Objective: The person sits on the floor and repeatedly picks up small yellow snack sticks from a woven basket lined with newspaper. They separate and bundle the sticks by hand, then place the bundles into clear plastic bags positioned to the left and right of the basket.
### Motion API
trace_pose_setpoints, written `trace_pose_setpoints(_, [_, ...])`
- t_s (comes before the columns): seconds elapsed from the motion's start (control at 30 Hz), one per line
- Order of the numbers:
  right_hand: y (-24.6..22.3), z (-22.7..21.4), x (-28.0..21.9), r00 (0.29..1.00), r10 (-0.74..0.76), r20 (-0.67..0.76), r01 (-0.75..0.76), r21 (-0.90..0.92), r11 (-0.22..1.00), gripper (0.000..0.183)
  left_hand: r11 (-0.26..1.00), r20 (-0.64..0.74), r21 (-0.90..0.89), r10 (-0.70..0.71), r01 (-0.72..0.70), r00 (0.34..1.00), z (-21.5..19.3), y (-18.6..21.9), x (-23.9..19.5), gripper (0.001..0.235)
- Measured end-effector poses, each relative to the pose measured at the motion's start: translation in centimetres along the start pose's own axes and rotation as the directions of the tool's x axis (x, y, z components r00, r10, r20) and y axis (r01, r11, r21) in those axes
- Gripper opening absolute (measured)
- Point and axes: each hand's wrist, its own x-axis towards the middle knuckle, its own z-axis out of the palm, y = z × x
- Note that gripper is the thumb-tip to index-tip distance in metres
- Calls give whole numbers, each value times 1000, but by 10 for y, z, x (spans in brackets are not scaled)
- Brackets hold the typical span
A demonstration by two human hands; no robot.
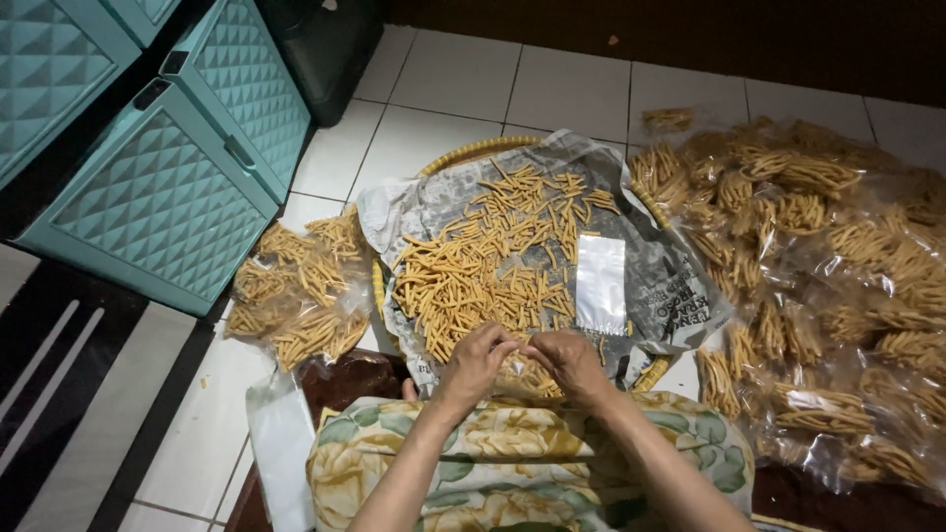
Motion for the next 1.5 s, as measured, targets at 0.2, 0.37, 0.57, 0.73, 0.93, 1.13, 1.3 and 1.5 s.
trace_pose_setpoints(0.2, [13, 9, -5, 997, 74, 0, -73, 87, 993, 37, 1000, -18, -19, -16, 16, 1000, 6, -9, 7, 17])
trace_pose_setpoints(0.37, [-20, -17, 5, 1000, 0, -26, 4, 171, 985, 30, 998, -37, -58, -21, 19, 999, -8, 22, 6, 14])
trace_pose_setpoints(0.57, [-25, -26, 9, 991, -128, -49, 135, 172, 976, 16, 1000, 78, -3, -15, 15, 997, -14, 23, 6, 11])
trace_pose_setpoints(0.73, [-46, -58, 20, 989, -97, 111, 78, 166, 983, 22, 996, 159, 75, -50, 39, 986, -27, 21, 7, 18])
trace_pose_setpoints(0.93, [-36, -73, 35, 991, 16, 132, -30, 102, 994, 20, 939, 319, 310, 42, -146, 947, -49, 47, 21, 12])
trace_pose_setpoints(1.13, [-24, -61, 15, 774, 553, 309, -596, 60, 801, 83, 822, -68, 568, 101, -45, 993, -69, 40, 26, 11])
trace_pose_setpoints(1.3, [58, 42, -52, 503, 731, 461, -476, -559, 679, 84, 879, -330, 470, 89, 82, 940, -69, -1, 18, 20])
trace_pose_setpoints(1.5, [26, 62, -12, 594, 639, 488, -626, -218, 749, 75, 924, -417, 339, -23, 178, 909, -66, 4, 11, 40])
